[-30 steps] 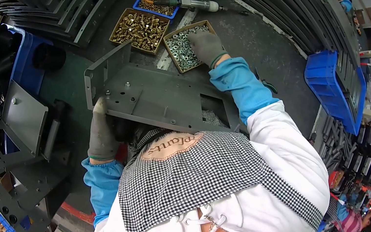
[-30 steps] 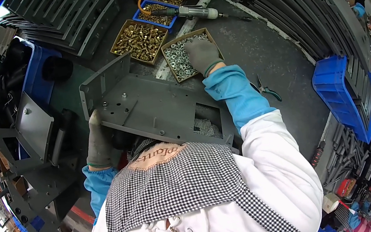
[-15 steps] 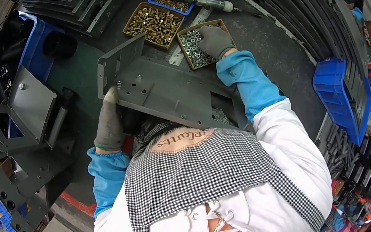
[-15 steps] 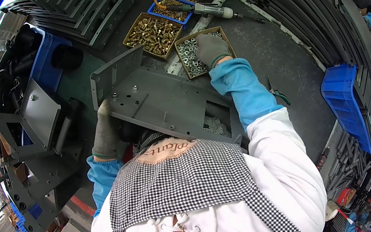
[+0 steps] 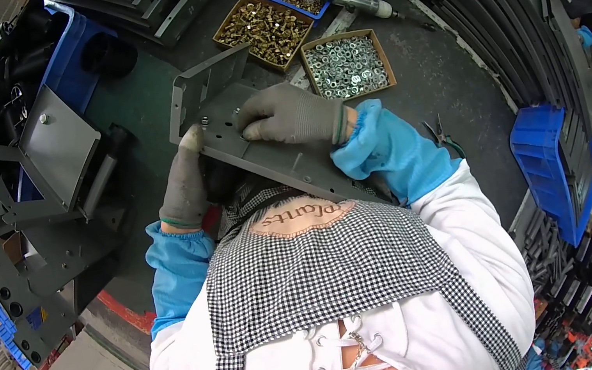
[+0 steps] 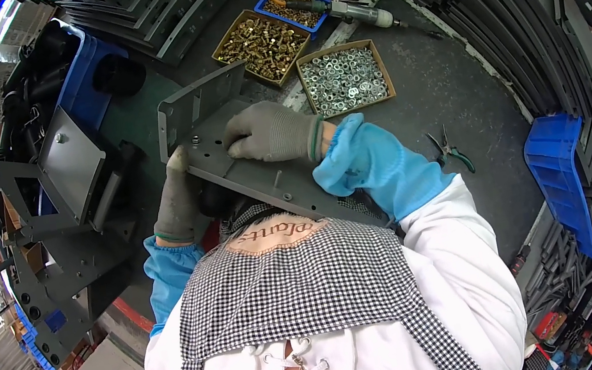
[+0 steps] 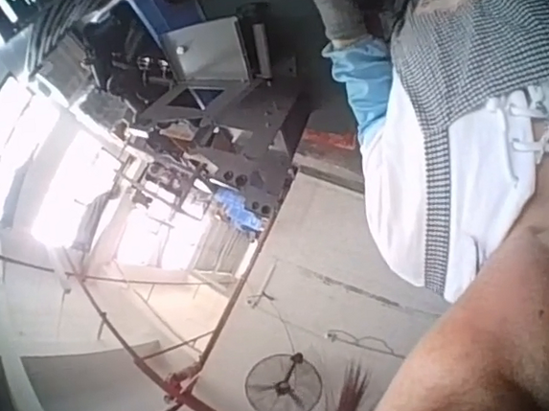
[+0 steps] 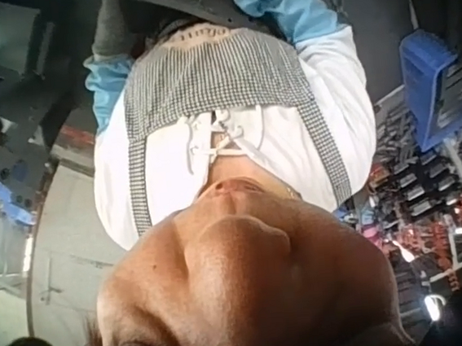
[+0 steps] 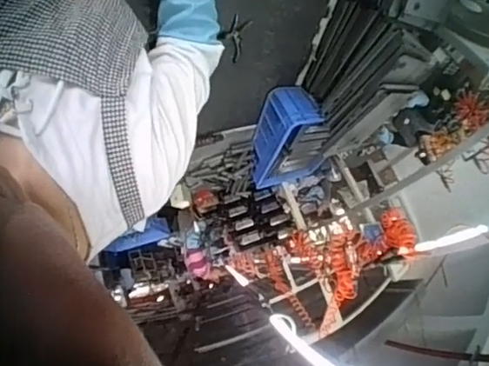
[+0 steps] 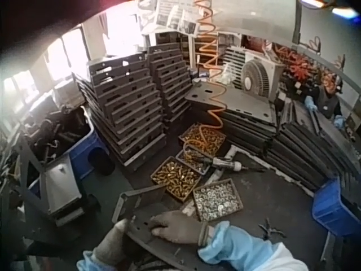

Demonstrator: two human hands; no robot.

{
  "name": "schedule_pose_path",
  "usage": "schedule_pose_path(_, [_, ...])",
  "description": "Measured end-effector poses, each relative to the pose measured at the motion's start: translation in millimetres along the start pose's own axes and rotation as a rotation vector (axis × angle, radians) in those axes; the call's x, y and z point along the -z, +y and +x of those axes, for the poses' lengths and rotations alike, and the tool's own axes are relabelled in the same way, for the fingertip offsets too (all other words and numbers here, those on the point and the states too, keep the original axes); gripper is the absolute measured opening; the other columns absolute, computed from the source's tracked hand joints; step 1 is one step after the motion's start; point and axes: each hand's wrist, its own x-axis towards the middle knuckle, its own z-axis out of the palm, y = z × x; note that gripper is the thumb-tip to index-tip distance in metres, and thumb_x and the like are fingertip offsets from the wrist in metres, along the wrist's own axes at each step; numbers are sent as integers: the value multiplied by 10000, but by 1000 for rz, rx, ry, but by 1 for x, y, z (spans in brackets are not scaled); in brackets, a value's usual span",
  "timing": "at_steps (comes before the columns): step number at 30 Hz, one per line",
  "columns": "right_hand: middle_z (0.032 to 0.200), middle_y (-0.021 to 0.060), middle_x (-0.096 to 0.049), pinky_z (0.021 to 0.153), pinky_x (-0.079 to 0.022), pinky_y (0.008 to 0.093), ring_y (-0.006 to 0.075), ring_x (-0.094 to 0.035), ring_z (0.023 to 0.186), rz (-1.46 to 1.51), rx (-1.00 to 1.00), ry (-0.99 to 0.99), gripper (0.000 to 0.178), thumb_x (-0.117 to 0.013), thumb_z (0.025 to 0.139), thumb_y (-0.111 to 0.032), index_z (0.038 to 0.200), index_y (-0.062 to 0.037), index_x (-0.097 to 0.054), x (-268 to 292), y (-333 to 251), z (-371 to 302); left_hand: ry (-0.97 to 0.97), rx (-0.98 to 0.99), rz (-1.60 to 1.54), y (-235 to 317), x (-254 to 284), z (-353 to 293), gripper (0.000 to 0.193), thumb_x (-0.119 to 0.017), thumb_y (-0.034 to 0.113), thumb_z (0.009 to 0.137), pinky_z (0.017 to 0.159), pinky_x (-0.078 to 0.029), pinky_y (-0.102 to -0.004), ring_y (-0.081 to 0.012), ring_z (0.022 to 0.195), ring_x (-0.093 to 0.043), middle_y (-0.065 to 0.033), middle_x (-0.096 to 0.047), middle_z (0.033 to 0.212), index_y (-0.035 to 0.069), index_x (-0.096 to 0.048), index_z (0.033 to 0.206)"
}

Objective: The person assembles an electronic housing by joining various metal and plastic components with screws, using an electric screwdriver.

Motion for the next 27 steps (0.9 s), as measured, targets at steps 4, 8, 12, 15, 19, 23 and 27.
schedule_pose_path(4, [1027, 131, -740, 856, -553, 353, 250, -711, 937, -107, -38, -45, 315, -689, 919, -246, 1148, -34, -739, -3, -10, 4, -2, 0, 5, -4, 6, 0, 512, -526, 413, 1042, 1013, -500, -316, -207, 1129, -630, -124, -657, 1260, -1, -587, 1337])
schedule_pose_path(8, [1018, 126, -737, 845, -554, 354, 244, -711, 917, -167, -4, -44, 295, -683, 924, -239, 1143, -51, -743, -6, -8, 6, -25, -5, -13, -5, 8, 2, 501, -521, 402, 1044, 1002, -507, -316, -207, 1117, -634, -122, -661, 1250, 0, -585, 1336])
schedule_pose_path(12, [1012, 135, -730, 853, -546, 403, 294, -696, 958, -204, 38, 24, 288, -663, 925, -290, 1089, -70, -751, -9, -6, 1, 5, -11, 0, -3, 3, 2, 497, -519, 396, 1044, 993, -513, -317, -207, 1109, -638, -123, -663, 1244, -1, -584, 1335])
schedule_pose_path(15, [1002, 141, -727, 865, -537, 437, 323, -686, 988, -344, 77, 66, 283, -657, 917, -316, 1043, -84, -757, -8, -14, 2, -17, 25, -49, 1, -3, -2, 502, -515, 401, 1046, 996, -511, -318, -204, 1108, -637, -124, -662, 1245, -4, -583, 1334])
schedule_pose_path(19, [947, 139, -729, 806, -546, 411, 316, -706, 888, -348, 47, -29, 302, -655, 927, -310, 1075, -62, -745, -4, -16, 12, 0, 19, 14, 1, 2, 1, 510, -510, 410, 1048, 1007, -505, -322, -206, 1115, -636, -126, -662, 1251, -5, -583, 1334])
schedule_pose_path(23, [942, 149, -731, 803, -546, 396, 294, -712, 880, -258, -81, -168, 300, -679, 902, -286, 1072, -46, -742, 5, -18, 19, -1, -13, 44, 0, 1, 3, 523, -516, 427, 1048, 1009, -504, -325, -205, 1120, -636, -126, -662, 1254, -7, -583, 1333])
schedule_pose_path(27, [922, 141, -734, 804, -548, 383, 270, -715, 867, -40, -50, -46, 302, -708, 892, -270, 1078, -34, -738, -4, -6, 14, -30, -1, 28, -2, 3, 3, 529, -519, 433, 1048, 1010, -503, -329, -206, 1123, -634, -126, -660, 1255, -6, -582, 1337])
